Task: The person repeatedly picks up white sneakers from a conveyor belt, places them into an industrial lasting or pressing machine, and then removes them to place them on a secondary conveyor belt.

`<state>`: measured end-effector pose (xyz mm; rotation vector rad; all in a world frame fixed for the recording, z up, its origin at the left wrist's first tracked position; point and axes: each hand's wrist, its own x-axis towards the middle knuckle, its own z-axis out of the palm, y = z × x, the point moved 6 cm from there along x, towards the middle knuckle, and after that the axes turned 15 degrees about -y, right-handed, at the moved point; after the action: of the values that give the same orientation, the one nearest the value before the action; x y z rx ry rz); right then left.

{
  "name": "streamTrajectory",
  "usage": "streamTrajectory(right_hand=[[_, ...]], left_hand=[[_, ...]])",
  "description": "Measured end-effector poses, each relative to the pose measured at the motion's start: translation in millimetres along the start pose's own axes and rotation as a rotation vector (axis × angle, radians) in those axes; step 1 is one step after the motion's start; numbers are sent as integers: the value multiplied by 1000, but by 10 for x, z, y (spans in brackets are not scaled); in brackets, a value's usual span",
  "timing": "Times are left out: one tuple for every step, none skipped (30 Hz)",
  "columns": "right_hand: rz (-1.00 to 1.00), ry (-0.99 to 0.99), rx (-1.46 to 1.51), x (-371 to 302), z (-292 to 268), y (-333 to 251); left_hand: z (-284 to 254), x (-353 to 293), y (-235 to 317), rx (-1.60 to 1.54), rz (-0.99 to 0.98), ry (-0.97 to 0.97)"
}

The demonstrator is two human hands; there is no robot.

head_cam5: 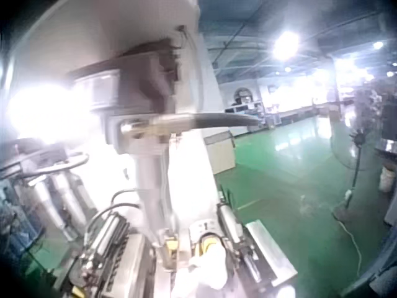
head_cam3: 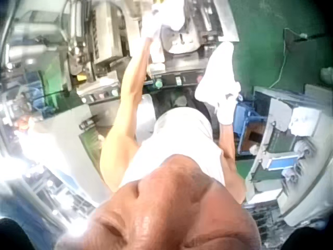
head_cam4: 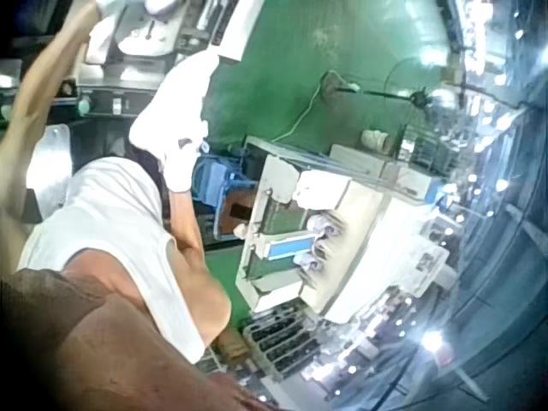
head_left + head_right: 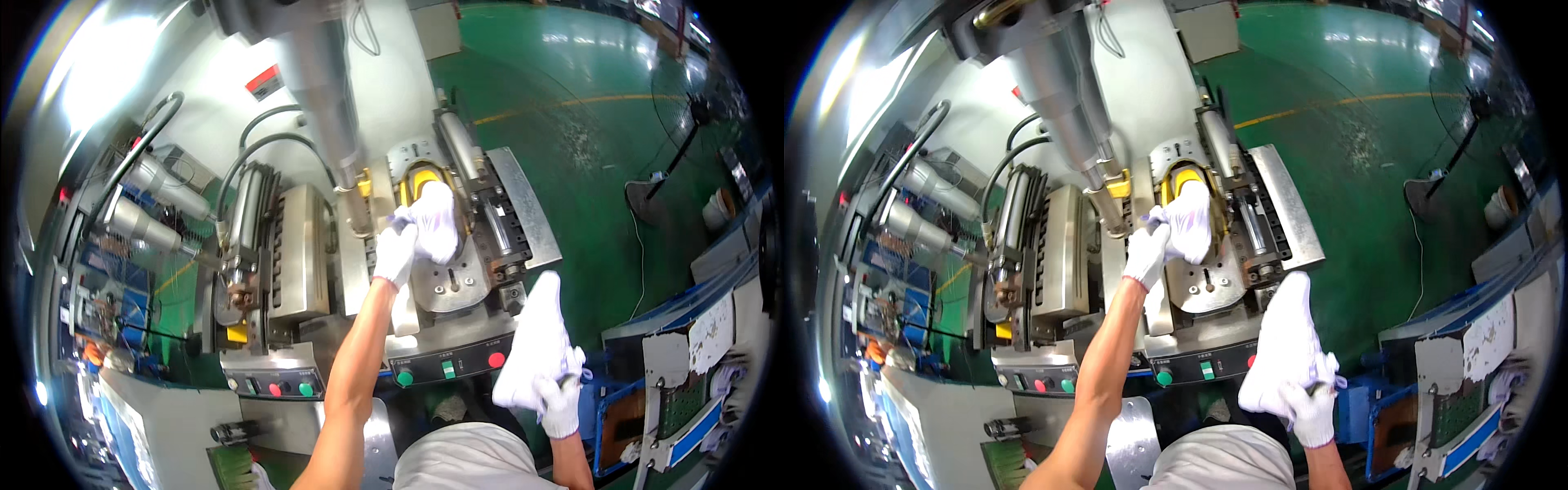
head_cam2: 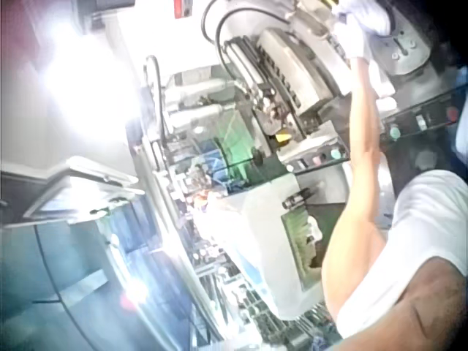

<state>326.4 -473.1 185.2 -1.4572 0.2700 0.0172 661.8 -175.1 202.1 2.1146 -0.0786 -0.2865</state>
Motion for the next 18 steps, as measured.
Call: streamTrajectory(right_hand=[[-70,3,-21,180,85,-112],[-106,-20,-93,392,199,-257],[-149,-71,-152,589,402,-433],[-155,-132,-267,856,609,-673],[-106,-211,-218,1203,782,-741],[-56,-294,-162,1585,984,-778],[-131,-362,-337,1971,1174,-960],[-151,-415,-272,2468,1343,-807],[-162,-476,-201,2887,1536,-669],[-16,-333,-597,3152,1705,-746],[6,-306,-711,3758,1619,-427],[10,-314,-953,3760,2000,-491],[-45,-147,-995,3883,2103,-252],[-92,21,-1035,4001,2157,47],[-57,-41,-1060,3972,2232,66],[-18,-103,-1087,3833,2227,-11],[-68,-164,-1019,4097,2242,123],[-65,-181,-998,4156,2211,140]], left_hand=[[-57,-322,286,-308,262,107],[-91,-747,278,-310,-17,-18],[-203,-1115,167,-427,106,25],[-238,-1427,36,-550,235,39],[-281,-1756,-95,-582,154,20],[-343,-2106,-205,-613,73,6],[-423,-2435,-186,-587,78,40],[-494,-2756,-139,-557,86,70],[-564,-3132,-345,-329,-114,16],[-568,-3503,-647,-295,-231,3],[-553,-3694,-480,-348,-428,-6],[-516,-4066,-812,-444,-306,83],[-400,-4455,-1289,-508,-332,123],[-330,-4894,-1741,-454,-507,154],[-454,-5038,-1371,-212,-602,371],[-391,-5326,-1607,-242,-647,470],[-253,-5714,-2031,-271,-691,570],[-103,-5971,-2303,-316,-715,671]])
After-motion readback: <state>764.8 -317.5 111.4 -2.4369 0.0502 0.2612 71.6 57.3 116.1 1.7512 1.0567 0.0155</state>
